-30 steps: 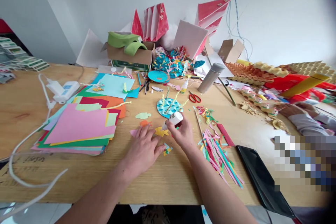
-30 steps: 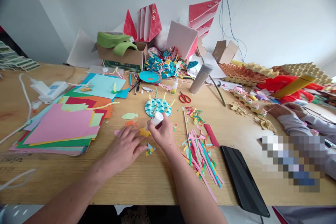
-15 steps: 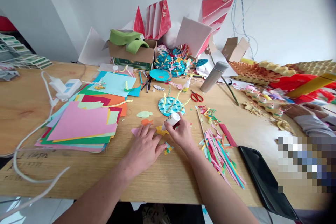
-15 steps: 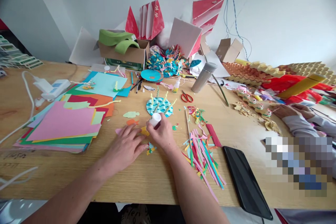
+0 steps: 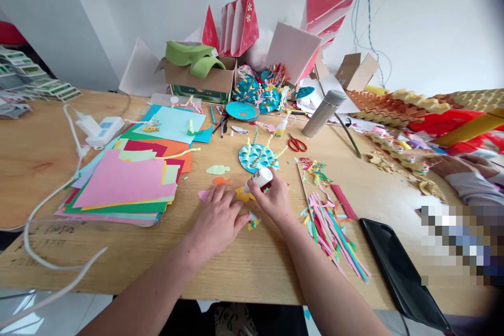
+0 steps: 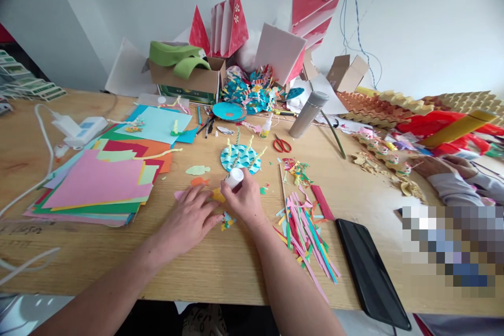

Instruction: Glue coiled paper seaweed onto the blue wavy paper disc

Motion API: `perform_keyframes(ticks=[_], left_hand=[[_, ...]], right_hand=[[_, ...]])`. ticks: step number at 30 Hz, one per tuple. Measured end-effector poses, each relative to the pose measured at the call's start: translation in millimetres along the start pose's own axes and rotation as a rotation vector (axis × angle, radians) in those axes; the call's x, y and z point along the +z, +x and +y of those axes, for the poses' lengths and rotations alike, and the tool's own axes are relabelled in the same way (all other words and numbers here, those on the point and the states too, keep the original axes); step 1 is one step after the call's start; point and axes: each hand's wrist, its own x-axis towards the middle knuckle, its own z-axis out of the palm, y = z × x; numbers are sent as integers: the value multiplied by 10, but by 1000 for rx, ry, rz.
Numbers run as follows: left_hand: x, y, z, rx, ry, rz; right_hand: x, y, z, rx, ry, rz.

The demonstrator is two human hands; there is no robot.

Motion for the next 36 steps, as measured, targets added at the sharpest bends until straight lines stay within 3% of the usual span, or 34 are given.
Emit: perform_keyframes(ticks=[13, 20, 26, 31, 36], left_hand=[[-2, -1, -2, 4, 10, 14], [-84, 1, -7, 11, -30, 6], [-242, -197, -118, 12, -19, 103], [-208, -529, -324, -71, 67, 196], [-102, -675, -366, -122, 134, 225]], right_hand=[[6, 3, 27, 1, 50, 19], [-66, 60, 48, 181, 424, 225], [-99, 126, 23, 220, 709, 278], [-56, 158, -118, 239, 767, 186], [125, 138, -425, 259, 646, -62]])
